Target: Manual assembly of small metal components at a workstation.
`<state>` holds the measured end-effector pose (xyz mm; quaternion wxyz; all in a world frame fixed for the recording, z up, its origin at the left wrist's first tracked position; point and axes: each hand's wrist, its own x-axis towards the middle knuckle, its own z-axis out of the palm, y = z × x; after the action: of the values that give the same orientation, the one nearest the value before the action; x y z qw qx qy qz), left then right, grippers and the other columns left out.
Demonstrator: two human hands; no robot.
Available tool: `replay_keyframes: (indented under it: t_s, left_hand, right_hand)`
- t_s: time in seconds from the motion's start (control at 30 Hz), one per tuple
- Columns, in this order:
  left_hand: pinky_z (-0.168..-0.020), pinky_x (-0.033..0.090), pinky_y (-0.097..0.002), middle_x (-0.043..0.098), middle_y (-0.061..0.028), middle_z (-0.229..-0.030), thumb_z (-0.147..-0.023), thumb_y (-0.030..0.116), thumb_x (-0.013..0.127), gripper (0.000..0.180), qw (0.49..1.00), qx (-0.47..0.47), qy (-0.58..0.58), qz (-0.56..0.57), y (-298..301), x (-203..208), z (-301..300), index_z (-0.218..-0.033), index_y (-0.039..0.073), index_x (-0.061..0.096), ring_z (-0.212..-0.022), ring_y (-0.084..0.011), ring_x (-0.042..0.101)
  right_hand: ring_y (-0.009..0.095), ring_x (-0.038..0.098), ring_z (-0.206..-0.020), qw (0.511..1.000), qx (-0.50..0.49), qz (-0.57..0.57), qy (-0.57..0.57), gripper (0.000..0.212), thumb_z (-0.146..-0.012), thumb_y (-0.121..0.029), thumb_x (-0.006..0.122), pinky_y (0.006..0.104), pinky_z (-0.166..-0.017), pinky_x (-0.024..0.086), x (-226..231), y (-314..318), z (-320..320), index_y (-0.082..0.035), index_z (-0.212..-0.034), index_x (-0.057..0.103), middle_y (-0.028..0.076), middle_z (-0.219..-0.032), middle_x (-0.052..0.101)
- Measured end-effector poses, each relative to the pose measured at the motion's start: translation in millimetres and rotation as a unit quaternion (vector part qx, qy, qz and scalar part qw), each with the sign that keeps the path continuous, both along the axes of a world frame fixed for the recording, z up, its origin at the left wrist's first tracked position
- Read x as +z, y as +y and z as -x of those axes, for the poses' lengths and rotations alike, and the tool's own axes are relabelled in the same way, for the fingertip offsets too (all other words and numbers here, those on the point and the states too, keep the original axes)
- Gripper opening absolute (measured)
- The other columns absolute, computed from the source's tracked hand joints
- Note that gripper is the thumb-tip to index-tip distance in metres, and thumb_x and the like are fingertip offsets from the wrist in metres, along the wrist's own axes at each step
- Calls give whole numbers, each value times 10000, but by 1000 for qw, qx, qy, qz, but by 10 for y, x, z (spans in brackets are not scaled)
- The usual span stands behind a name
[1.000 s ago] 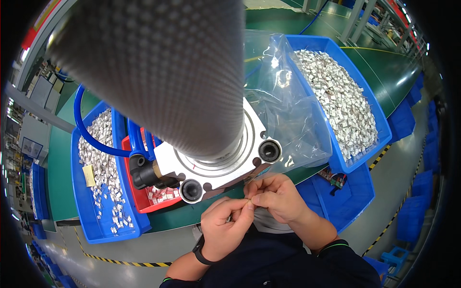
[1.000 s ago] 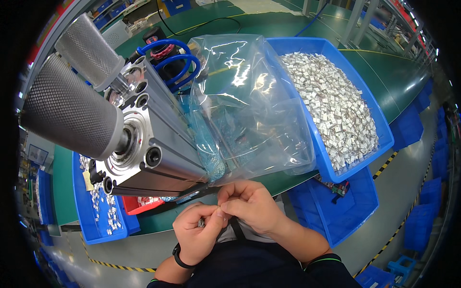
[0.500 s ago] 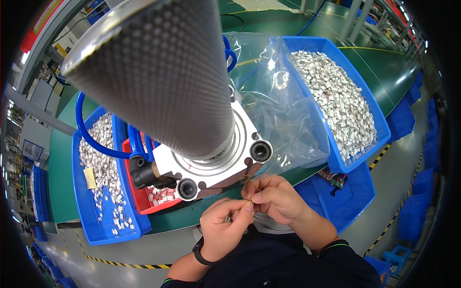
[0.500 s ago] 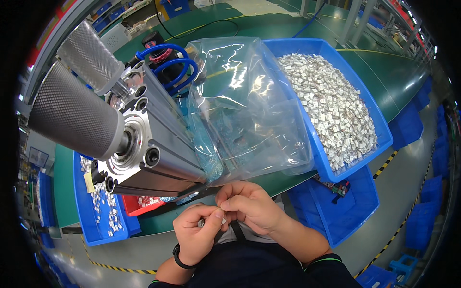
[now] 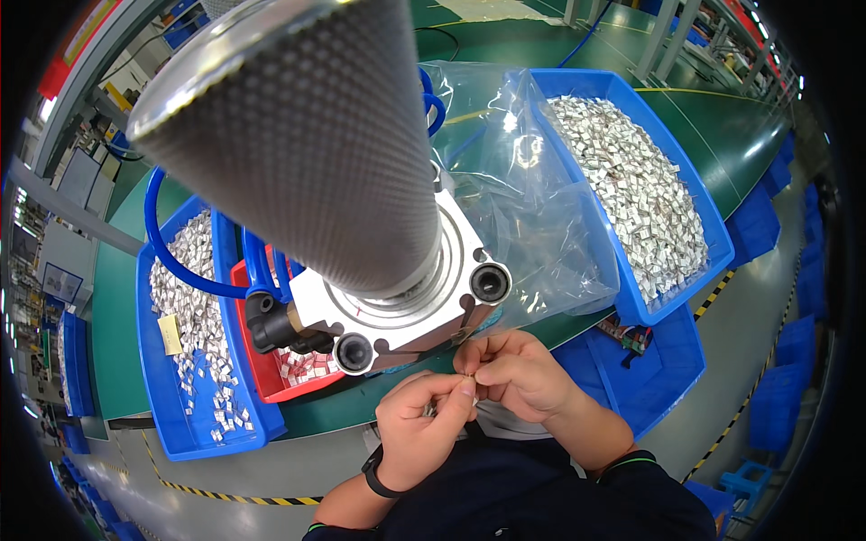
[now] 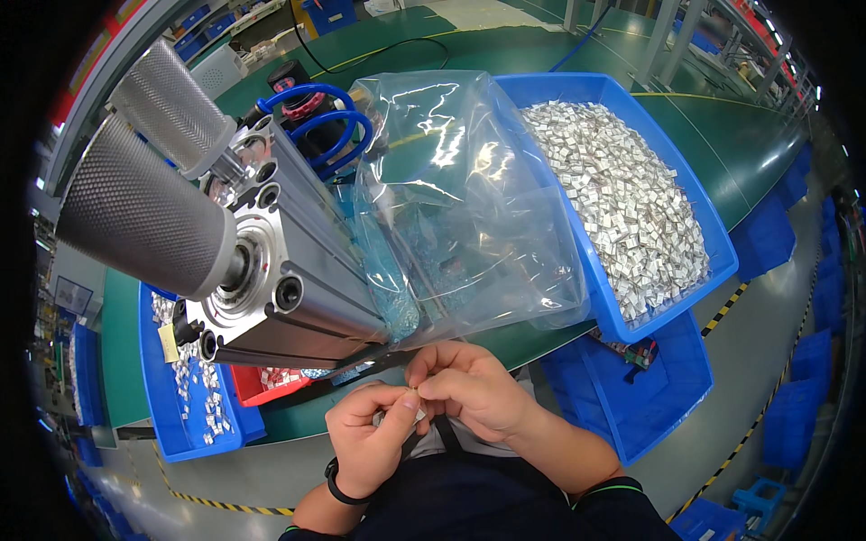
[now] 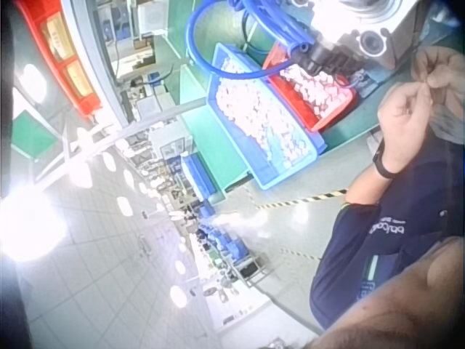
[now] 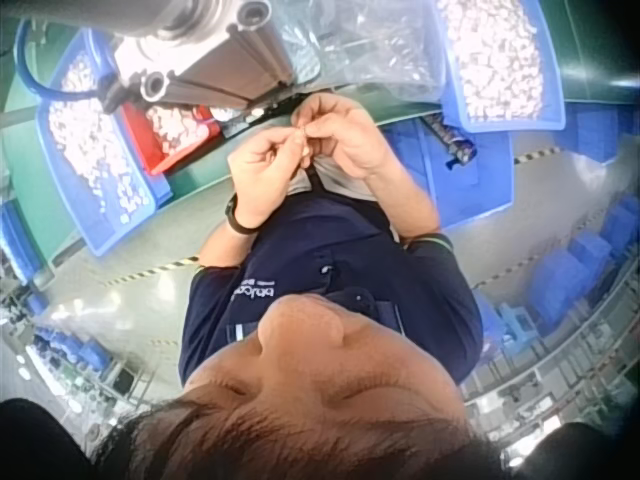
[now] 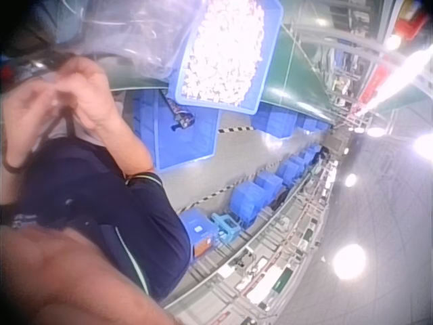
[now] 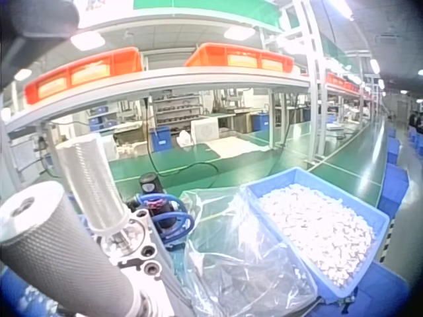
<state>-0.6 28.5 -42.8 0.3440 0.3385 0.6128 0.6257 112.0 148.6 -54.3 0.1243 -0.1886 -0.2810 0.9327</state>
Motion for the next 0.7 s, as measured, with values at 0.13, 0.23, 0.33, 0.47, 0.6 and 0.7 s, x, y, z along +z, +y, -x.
replay_keyframes:
  t_s: [0.13, 0.23, 0.33, 0.47, 0.6, 0.7]
  left_hand:
    - [-539, 420, -215, 626, -43, -650, -847, 34, 664, 60, 1000, -5, 2, 2, -13, 28, 16, -857, -21, 686, -579, -85, 560]
    - [-541, 423, -212, 627, -51, -661, -861, 40, 652, 76, 1000, -9, -6, -2, -21, 40, 17, -873, -27, 686, -581, -82, 559]
    - [-539, 426, -212, 634, -59, -683, -876, 38, 636, 93, 995, -5, -102, 23, -25, 70, 21, -903, -36, 686, -586, -78, 561]
    - [-551, 432, -214, 638, -66, -701, -886, 36, 625, 106, 976, 7, -215, 36, -46, 90, 54, -921, -43, 686, -605, -79, 569]
    - [-507, 398, -208, 623, -59, -685, -874, 44, 649, 103, 987, 14, -161, 19, -64, 107, 50, -892, -52, 680, -558, -73, 517]
    - [-524, 408, -226, 616, -36, -649, -830, 26, 684, 68, 999, 27, 36, 7, -50, 112, 57, -872, -26, 696, -558, -75, 508]
  right_hand:
    - [166, 624, -710, 1000, 3, 6, 7, 102, -861, -63, 597, 297, -638, 540, 22, -6, 10, -5, -938, 566, 76, -855, 603]
    - [169, 625, -712, 1000, 7, -11, 3, 99, -861, -58, 589, 301, -636, 540, 14, -15, 13, -1, -938, 562, 82, -869, 604]
    - [165, 633, -760, 1000, -1, 12, 16, 138, -868, -36, 597, 300, -662, 545, -5, -76, -9, 8, -984, 537, 98, -907, 612]
    - [160, 635, -840, 990, -76, -115, 34, 215, -876, 2, 606, 293, -721, 545, 14, -222, -38, 16, -1056, 490, 123, -954, 619]
    - [161, 625, -852, 984, -81, -161, 12, 248, -866, 18, 600, 283, -730, 530, 50, -250, -58, 22, -1084, 481, 125, -993, 606]
    - [160, 612, -839, 991, -74, -103, 38, 280, -843, 28, 595, 277, -705, 517, 62, -156, -4, 27, -1100, 483, 113, -1009, 578]
